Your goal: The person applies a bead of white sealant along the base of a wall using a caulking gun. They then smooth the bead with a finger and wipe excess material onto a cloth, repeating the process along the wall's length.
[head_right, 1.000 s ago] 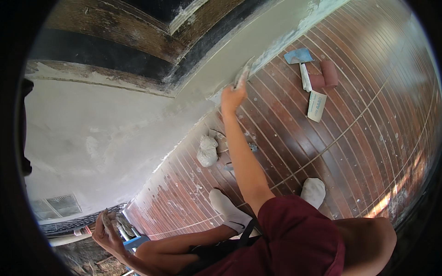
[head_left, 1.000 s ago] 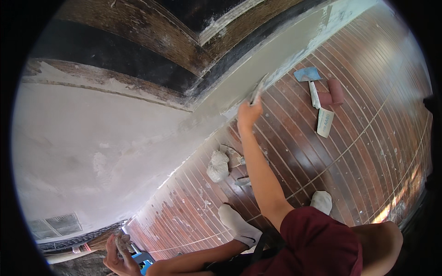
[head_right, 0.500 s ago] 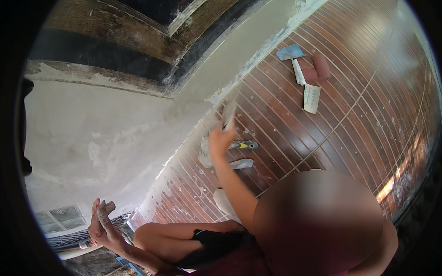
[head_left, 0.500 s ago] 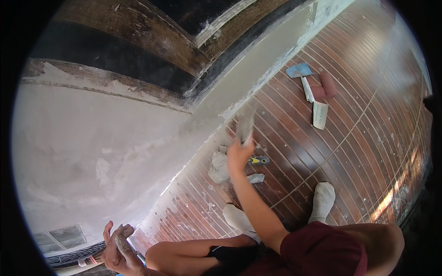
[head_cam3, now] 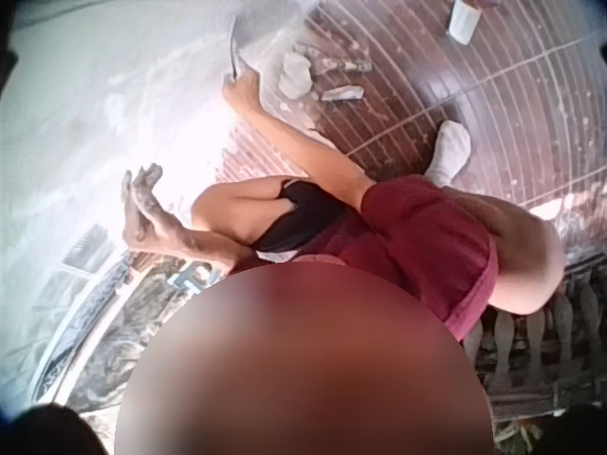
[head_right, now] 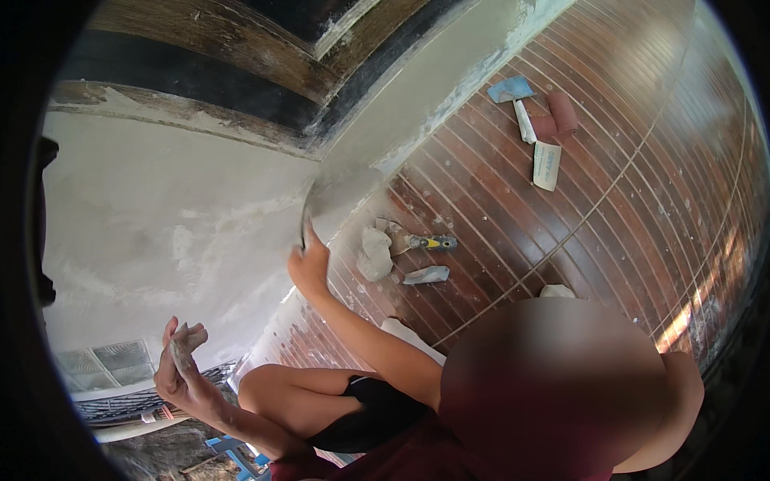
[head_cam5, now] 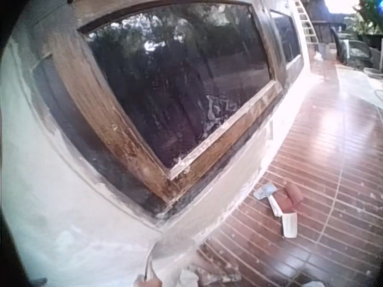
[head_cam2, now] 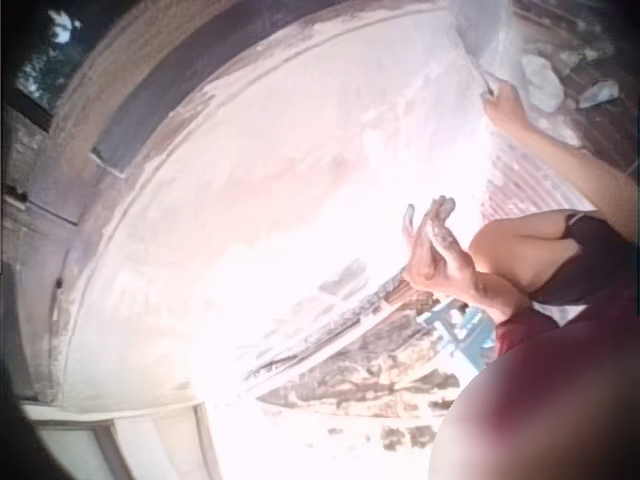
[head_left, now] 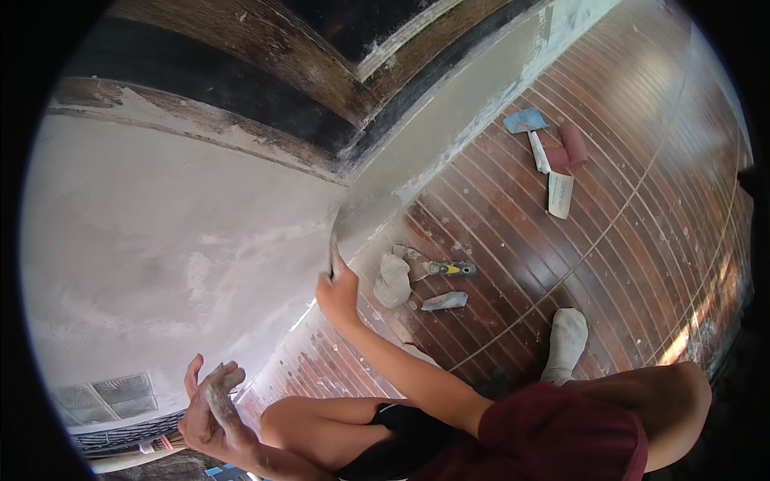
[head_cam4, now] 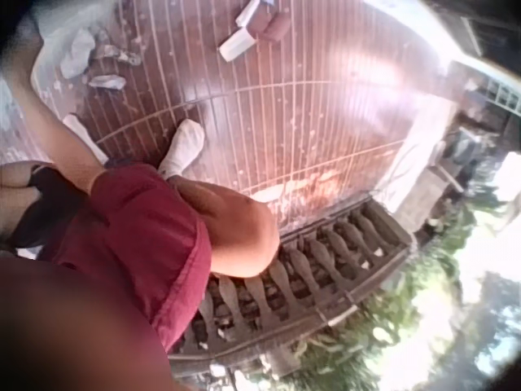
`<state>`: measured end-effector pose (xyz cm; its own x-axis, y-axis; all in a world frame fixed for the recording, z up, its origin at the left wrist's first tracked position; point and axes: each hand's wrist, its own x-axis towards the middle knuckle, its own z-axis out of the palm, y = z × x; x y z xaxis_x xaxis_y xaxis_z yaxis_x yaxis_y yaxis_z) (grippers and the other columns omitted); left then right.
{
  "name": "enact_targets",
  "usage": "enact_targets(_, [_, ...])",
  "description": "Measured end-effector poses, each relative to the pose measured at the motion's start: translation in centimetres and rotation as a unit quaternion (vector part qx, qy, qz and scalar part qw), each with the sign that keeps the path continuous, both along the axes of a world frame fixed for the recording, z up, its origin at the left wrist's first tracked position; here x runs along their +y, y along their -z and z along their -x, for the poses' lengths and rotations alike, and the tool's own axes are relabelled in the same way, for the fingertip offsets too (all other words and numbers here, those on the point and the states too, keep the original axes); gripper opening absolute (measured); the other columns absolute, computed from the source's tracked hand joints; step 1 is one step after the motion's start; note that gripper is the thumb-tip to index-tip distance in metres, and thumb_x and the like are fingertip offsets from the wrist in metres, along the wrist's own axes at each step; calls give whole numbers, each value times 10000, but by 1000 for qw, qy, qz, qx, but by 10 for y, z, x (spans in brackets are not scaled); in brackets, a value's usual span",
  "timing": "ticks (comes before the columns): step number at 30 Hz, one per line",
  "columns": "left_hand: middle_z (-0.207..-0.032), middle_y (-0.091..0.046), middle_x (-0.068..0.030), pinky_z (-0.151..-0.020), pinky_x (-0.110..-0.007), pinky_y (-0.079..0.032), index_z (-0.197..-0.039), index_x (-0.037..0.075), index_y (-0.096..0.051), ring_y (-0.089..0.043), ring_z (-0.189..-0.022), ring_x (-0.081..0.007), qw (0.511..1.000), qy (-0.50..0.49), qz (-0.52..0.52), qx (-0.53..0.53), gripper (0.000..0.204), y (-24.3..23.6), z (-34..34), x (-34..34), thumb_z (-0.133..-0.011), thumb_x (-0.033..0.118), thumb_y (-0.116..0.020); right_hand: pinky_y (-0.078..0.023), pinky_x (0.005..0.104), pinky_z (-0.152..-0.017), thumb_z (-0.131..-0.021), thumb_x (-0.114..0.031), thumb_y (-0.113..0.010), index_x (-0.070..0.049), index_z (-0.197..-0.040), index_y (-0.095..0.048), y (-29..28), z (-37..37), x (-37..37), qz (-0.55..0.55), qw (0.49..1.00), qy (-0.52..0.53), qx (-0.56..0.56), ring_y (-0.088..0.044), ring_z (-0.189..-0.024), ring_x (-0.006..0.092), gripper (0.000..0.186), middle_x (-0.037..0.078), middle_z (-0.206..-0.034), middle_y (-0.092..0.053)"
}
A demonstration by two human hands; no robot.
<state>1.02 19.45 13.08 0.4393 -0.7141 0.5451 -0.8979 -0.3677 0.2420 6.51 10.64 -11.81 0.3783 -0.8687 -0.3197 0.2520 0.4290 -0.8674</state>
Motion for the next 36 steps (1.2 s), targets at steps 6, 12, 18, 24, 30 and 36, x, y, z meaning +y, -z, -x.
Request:
enact_targets(6, [-675, -684, -170, -986, -522, -429, -907, -92, -685, -693, -708, -261, 999, -6, -6, 35, 332, -2, -1, -5, -913, 212, -551, -511, 299, -848, -804, 73, -497, 18, -1191, -559, 68, 108, -24, -403, 877, 27, -262, -638, -930, 200, 395, 106, -1033, -645])
enact_targets(12, [-976, -714, -167, -848, -346, -496, -1189, 20, -631, -703, -844, -290, 934, 95, -330, 97, 462, -23, -15, -16, -753, 126, -746, -522, 369, -920, -899, -62, -522, 43, -1189, -545, 93, 173, -97, -308, 868, -62, -385, -630, -1027, 233, 309, 131, -1126, -637])
enact_targets(18, [-954, -716, -169, -802, -361, -527, -1249, 79, -595, -700, -920, -319, 846, 143, -420, 295, 459, 74, -74, -34, -808, 138, -706, -504, 398, -968, -933, -96, -504, 42, -1219, -534, 84, 202, -111, -282, 897, -59, -334, -614, -1071, 243, 319, 149, -1180, -615])
enact_targets(24, [-1237, -589, -244, -981, -415, -459, -1348, 97, -502, -566, -1171, -351, 833, 101, -461, 289, 575, 256, -100, -26, -843, 305, -681, -497, 411, -975, -940, -100, -458, 53, -1215, -539, 104, 222, -117, -266, 918, -76, -284, -610, -1093, 269, 325, 165, -1190, -619])
enact_targets(30, [-1342, -441, -258, -1050, -453, -380, -1436, 50, -318, -435, -1260, -413, 924, 46, -249, 286, 893, 371, -70, -46, -732, 293, -811, -514, 408, -955, -916, -68, -439, 65, -1213, -528, 110, 250, -131, -264, 935, -59, -229, -636, -1052, 289, 337, 192, -1195, -614])
enact_targets(36, [-1349, -415, -237, -1024, -500, -371, -1412, 43, -351, -419, -1238, -432, 956, -34, -169, 240, 852, 370, -50, -65, -744, 318, -802, -498, 417, -983, -932, -60, -396, 65, -1228, -514, 97, 249, -128, -232, 946, -23, -226, -613, -1092, 296, 342, 193, -1200, -608])
